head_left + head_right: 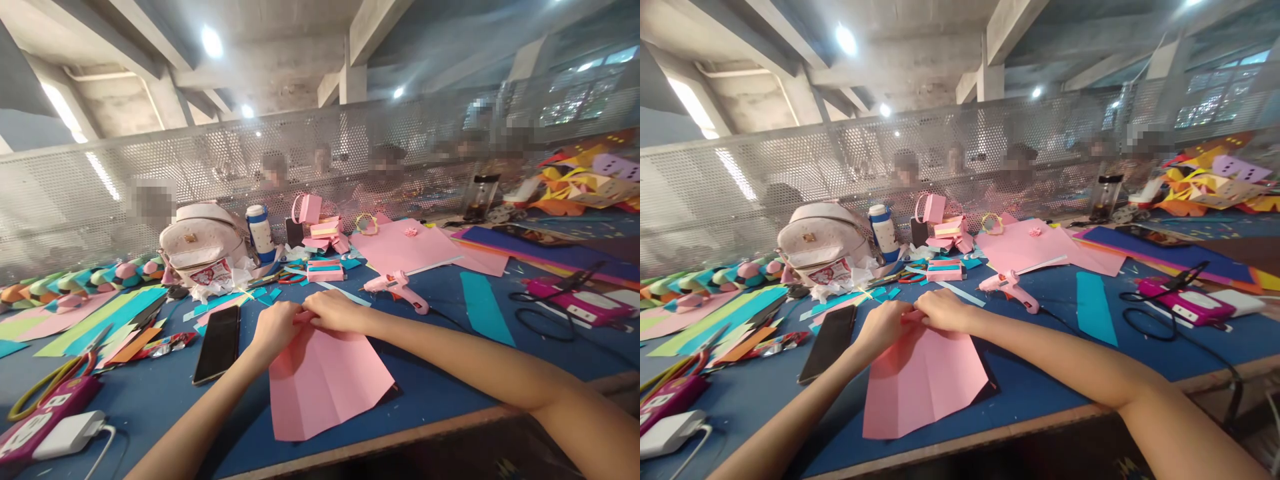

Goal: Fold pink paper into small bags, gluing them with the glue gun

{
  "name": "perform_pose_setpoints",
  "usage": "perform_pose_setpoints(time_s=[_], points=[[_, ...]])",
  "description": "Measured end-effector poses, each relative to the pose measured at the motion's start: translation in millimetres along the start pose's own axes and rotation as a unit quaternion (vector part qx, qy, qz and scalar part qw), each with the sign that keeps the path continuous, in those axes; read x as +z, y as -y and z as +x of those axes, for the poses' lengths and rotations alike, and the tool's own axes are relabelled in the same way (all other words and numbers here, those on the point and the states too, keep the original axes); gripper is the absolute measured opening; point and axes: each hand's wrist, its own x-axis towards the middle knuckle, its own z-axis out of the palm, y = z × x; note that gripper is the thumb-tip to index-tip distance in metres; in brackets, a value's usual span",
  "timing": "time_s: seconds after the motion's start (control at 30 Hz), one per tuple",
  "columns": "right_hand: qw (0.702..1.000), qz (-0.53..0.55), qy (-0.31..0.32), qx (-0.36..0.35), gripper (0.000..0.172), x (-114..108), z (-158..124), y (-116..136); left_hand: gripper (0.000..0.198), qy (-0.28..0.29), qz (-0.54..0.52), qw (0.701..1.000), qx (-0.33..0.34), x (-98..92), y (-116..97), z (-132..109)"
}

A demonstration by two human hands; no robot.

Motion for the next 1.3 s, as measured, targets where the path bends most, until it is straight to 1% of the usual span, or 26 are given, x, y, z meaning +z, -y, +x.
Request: perform_pose_setpoints(time_s=[0.23,0.4,0.63,0.8,0.97,1.13,1.3], points=[[1.000,-0.008,0.001,0.010,0.016,-1,2,-2,0.015,0.006,0.027,1.000,0.000,-2.2,4,-1],[1.000,-0.024,0.015,0.007,0.013,-7,0,-3,0.019,0.016,0.048,0.999,0.009,-5.9,7,-3],[0.999,-0.041,0.029,-0.005,0.019,-11,-3,-1,0.027,0.029,0.056,0.998,0.015,-9.7,9,-3],[0.998,-0.049,0.044,0.003,0.018,-16,-4,-2,0.028,0.041,0.059,0.997,0.022,-9.7,10,-5],[0.997,-0.059,0.055,0.002,0.021,-20,-8,1,0.026,0.041,0.066,0.996,0.037,-6.3,10,-6],[0.997,-0.056,0.051,0.004,0.028,-18,-10,5,0.027,0.036,0.066,0.997,0.030,-5.2,10,-5],[0.998,-0.050,0.039,0.012,0.025,-14,-8,3,0.019,0.027,0.058,0.998,0.024,-6.6,8,-4]])
